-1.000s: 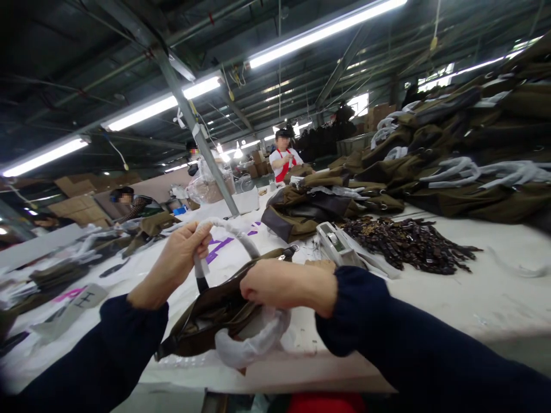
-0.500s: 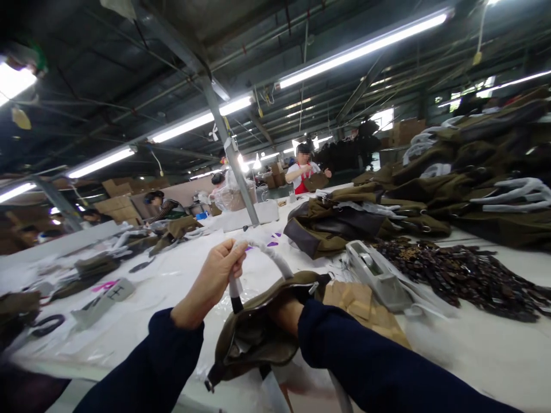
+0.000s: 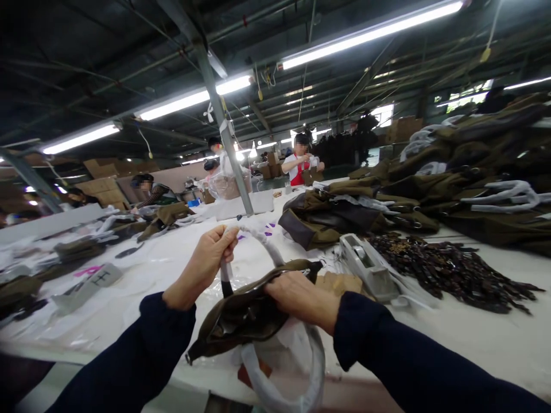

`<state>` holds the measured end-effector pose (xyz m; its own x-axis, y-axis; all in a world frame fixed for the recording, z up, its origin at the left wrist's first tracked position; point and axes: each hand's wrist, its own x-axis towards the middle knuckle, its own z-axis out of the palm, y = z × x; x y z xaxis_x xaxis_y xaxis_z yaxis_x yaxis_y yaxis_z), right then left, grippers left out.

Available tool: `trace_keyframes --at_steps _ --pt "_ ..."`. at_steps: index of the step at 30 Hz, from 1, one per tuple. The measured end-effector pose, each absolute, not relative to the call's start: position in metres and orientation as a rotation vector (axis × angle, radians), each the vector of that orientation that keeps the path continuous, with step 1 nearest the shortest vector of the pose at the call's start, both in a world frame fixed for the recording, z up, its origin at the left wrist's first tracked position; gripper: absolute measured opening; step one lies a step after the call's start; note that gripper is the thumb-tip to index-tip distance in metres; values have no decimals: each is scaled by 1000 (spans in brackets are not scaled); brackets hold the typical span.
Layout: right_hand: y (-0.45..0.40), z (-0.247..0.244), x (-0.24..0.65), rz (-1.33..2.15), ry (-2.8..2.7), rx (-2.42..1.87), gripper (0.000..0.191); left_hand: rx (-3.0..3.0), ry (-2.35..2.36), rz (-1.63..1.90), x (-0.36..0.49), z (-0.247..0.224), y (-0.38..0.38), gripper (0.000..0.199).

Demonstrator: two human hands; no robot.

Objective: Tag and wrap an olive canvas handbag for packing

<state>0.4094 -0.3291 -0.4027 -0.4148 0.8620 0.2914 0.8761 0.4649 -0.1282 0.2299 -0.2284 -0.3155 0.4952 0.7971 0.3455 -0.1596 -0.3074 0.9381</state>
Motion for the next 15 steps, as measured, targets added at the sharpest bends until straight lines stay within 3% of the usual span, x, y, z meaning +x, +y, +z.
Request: trace_keyframes --at_steps 4,11,15 --pt "-372 -379 426 -234 -2400 -1464 15 1560 573 1032 232 -318 -231 36" --pt "-413 -409 440 -556 -2422 -1306 29 1541 576 993 242 -323 -239 35" --pt "-431 -403 430 -677 -2337 -1273 31 1524 609 948 246 -331 -237 35"
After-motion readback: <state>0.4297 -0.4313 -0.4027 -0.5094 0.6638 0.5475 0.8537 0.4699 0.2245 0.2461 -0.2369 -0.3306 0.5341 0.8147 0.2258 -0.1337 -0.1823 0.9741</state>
